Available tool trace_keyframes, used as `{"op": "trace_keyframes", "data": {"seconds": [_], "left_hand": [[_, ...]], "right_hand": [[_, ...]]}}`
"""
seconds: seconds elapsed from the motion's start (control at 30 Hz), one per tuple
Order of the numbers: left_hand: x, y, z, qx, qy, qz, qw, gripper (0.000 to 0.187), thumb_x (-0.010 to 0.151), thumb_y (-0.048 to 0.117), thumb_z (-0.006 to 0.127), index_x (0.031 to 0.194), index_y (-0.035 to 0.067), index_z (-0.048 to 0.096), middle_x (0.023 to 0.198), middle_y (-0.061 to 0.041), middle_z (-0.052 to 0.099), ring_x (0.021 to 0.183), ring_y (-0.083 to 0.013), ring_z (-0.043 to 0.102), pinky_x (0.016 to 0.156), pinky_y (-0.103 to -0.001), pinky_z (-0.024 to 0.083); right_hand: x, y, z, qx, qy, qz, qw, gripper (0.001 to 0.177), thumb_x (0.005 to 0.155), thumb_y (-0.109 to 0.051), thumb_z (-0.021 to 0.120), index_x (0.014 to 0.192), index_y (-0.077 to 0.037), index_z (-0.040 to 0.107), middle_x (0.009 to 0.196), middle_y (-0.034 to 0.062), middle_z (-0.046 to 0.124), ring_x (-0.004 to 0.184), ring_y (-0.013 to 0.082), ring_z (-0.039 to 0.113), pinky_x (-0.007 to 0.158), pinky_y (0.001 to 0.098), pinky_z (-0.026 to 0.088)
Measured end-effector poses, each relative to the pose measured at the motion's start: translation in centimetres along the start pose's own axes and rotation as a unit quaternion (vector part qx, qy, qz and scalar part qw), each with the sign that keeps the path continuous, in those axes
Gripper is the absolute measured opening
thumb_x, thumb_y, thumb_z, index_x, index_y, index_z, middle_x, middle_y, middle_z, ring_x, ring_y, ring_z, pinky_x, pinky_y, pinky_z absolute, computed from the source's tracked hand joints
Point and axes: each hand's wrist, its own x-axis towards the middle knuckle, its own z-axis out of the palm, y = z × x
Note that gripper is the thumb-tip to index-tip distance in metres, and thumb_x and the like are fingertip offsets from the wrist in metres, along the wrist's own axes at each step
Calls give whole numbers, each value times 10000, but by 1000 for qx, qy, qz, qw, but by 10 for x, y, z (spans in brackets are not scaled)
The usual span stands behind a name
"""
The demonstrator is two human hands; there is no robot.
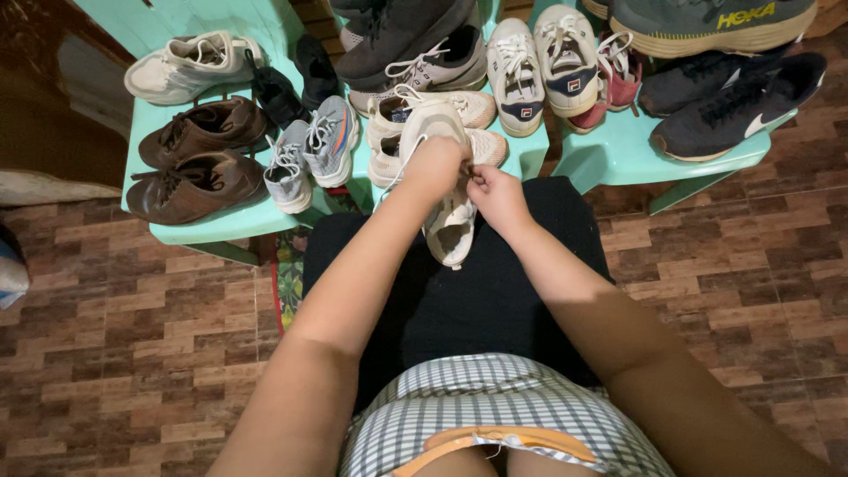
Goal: The person unlaces a brown leather shoe and then a white sneaker, threading the laces back through the eyelets and tying them. The person handles the shoes one at a time while seated in front of a row of shoes on light green chairs.
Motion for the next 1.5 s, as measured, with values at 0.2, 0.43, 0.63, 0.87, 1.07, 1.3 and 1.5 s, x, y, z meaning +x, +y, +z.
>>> {"op": "trace_keyframes", "data": {"seconds": [0.2, 0.43, 0.63, 0.87, 1.07, 1.3, 1.5], "left_hand": [[4, 5, 3, 24, 16, 21, 999, 89, 809, 136, 661, 855, 92, 723, 862, -190, 726, 848, -389, 714, 736, -501, 550], [20, 9, 7, 85, 3, 37, 996, 110, 812, 125, 646, 850, 104, 747, 874, -178, 737, 858, -370, 724, 739, -495, 565], [20, -15, 2, 12, 11, 3, 1000, 104, 722, 146, 715, 770, 80, 780, 813, -198, 719, 801, -375, 712, 724, -474, 560], [37, -38, -20, -61, 65, 19, 996, 117, 760, 121, 697, 837, 81, 776, 798, -176, 723, 776, -365, 713, 689, -473, 547], [40, -52, -3, -5, 81, 64, 995, 109, 766, 131, 726, 848, 107, 794, 825, -167, 723, 816, -386, 698, 726, -489, 545], [40, -56, 15, -60, 94, 16, 994, 168, 757, 130, 720, 892, 147, 819, 885, -151, 690, 897, -378, 661, 783, -477, 527], [41, -45, 3, 54, 79, 29, 995, 182, 787, 197, 691, 915, 204, 819, 1079, -72, 660, 1112, -311, 568, 913, -469, 448]], "right_hand": [[0, 1, 2, 37, 2, 18, 999, 233, 893, -36, 687, 1114, 34, 713, 935, 109, 777, 784, 131, 726, 726, 278, 581], [2, -1, -2, -19, 37, -9, 999, 158, 928, -61, 697, 1057, 14, 750, 873, 112, 762, 769, 134, 734, 710, 287, 574], [13, -3, 9, 16, 100, -7, 995, 141, 945, -69, 696, 1054, 8, 738, 845, 99, 755, 733, 122, 698, 687, 285, 564], [60, -18, 18, 106, 102, -19, 989, 240, 943, -53, 685, 1175, 8, 687, 880, 83, 733, 761, 109, 662, 722, 271, 556], [84, -14, 6, -5, 41, 16, 999, 189, 847, -116, 718, 1009, -24, 748, 807, 85, 746, 709, 151, 703, 684, 310, 559], [100, -1, 12, -182, 41, -1, 982, 124, 818, -191, 754, 796, -71, 770, 772, 154, 725, 715, 314, 697, 688, 404, 547], [86, -1, 15, -18, 111, 55, 992, 104, 836, -146, 711, 862, -55, 755, 798, 101, 749, 733, 220, 706, 700, 344, 549]]}}
